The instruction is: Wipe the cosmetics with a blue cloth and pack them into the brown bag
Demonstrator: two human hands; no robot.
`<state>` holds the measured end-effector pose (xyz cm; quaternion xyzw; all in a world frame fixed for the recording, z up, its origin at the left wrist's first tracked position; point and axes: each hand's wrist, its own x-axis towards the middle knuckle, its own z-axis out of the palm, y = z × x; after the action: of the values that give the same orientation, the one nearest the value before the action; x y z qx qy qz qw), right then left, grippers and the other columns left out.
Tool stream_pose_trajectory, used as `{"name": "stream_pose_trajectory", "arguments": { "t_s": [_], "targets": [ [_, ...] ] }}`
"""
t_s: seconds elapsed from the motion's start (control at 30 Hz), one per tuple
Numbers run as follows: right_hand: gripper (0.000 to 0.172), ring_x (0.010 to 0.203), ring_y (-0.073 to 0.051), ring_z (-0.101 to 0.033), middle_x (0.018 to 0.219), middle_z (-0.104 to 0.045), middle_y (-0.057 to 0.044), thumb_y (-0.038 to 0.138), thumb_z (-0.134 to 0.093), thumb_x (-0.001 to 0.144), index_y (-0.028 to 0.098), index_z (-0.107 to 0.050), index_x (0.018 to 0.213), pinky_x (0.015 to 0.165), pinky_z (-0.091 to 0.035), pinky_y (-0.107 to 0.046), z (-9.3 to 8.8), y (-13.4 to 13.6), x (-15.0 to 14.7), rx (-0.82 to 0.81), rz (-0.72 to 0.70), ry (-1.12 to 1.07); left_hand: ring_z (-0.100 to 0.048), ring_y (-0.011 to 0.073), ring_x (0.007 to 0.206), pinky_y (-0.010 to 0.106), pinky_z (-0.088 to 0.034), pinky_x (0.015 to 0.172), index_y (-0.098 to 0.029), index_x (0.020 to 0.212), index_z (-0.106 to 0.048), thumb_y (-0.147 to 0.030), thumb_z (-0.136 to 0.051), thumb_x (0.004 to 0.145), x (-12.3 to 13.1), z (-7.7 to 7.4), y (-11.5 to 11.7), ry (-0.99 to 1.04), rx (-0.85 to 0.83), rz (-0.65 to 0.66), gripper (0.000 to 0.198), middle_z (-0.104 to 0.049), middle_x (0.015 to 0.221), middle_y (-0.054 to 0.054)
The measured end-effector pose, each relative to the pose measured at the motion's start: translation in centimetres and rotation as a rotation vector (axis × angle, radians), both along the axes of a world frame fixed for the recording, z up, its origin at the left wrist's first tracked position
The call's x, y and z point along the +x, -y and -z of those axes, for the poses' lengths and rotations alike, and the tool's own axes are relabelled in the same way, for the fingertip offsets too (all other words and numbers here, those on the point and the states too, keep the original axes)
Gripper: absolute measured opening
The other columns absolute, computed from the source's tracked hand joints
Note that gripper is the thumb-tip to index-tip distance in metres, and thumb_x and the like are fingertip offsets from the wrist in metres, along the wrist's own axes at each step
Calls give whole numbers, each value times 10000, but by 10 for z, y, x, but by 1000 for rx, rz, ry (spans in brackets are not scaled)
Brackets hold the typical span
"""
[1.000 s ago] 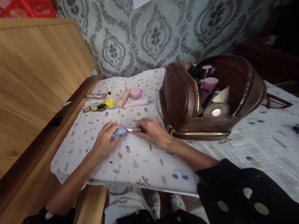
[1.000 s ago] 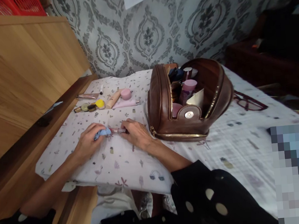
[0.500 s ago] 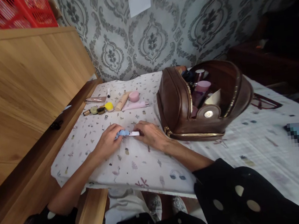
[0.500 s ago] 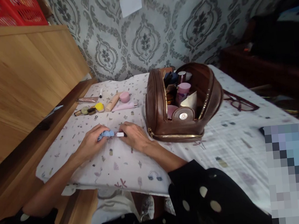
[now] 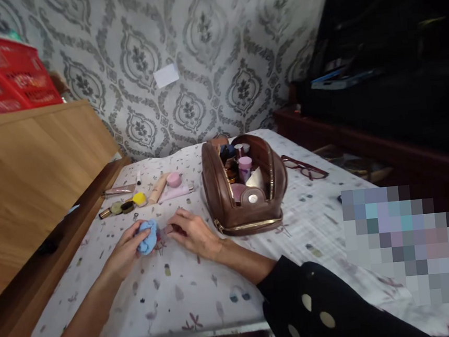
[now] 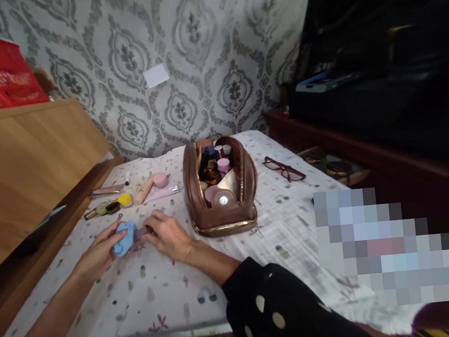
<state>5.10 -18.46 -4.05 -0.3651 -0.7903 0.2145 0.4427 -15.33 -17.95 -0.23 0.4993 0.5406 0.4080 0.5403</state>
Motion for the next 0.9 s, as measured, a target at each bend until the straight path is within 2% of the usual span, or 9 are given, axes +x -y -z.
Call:
{"name": "stream_pose_trajectory", "arguments": {
  "t_s": [0.1,0.17,0.33,0.47,0.57,0.67,0.77,0.83,0.9],
  "targets": [
    [148,750,-126,-576,948,-565,-28,213,-651,903,192,-644,1049,731,-518,-240,-9,5,1,65,20,-94,-609,118,617,235,-553,567,-170,943,-632,-141,-759,707,10,-11,3,143,-39,-203,270,-660,802,-2],
    [155,772,-133,-590,952,-572,-26,246,-635,920,212,-643,1071,741,-525,-242,-16,8,3,108,47,-118,-630,123,631,218,-554,542,-168,914,-641,-62,-723,704,17,-20,3,221,-38,-267,249,-676,817,9],
    [209,840,-151,-616,974,-592,-45,310,-549,979,212,-639,1140,768,-541,-260,-31,19,16,204,89,-136,-578,99,555,152,-446,403,-160,778,-621,-58,-688,729,34,-35,-2,388,7,-165,132,-652,748,10],
    [259,841,-141,-625,967,-609,-49,357,-473,1015,214,-638,1156,761,-553,-253,-41,32,33,253,137,-172,-531,79,521,139,-415,384,-169,776,-636,-80,-671,736,53,-40,-4,428,42,-148,104,-634,716,-2],
    [264,830,-138,-630,963,-619,-52,347,-465,1020,204,-638,1159,745,-565,-254,-50,44,50,307,172,-202,-567,103,575,159,-437,409,-175,837,-669,-117,-685,723,73,-43,-2,381,90,-80,129,-654,765,14],
    [225,824,-138,-638,972,-639,-58,284,-518,999,185,-639,1161,737,-573,-259,-60,56,72,404,239,-267,-599,127,661,203,-504,508,-222,990,-683,-202,-689,780,94,-49,0,184,244,52,212,-669,878,17],
    [204,743,-129,-618,888,-645,-27,254,-601,957,205,-647,1150,658,-561,-252,-68,63,98,469,364,-338,-633,191,946,310,-566,800,-275,1145,-669,-244,-615,882,112,-54,0,-220,649,219,270,-665,1108,41],
    [213,694,-126,-602,843,-646,-9,243,-639,933,222,-654,1144,612,-546,-252,-71,64,115,450,454,-355,-576,240,1151,417,-488,1014,-291,1254,-641,-206,-538,926,123,-56,-2,-534,962,341,354,-628,1224,64],
    [226,702,-132,-620,871,-669,-14,254,-660,918,232,-657,1143,630,-555,-269,-73,63,130,393,529,-393,-558,254,1180,474,-430,1074,-313,1340,-597,-143,-472,937,130,-56,-6,-788,1196,428,455,-609,1219,76]
  ]
}}
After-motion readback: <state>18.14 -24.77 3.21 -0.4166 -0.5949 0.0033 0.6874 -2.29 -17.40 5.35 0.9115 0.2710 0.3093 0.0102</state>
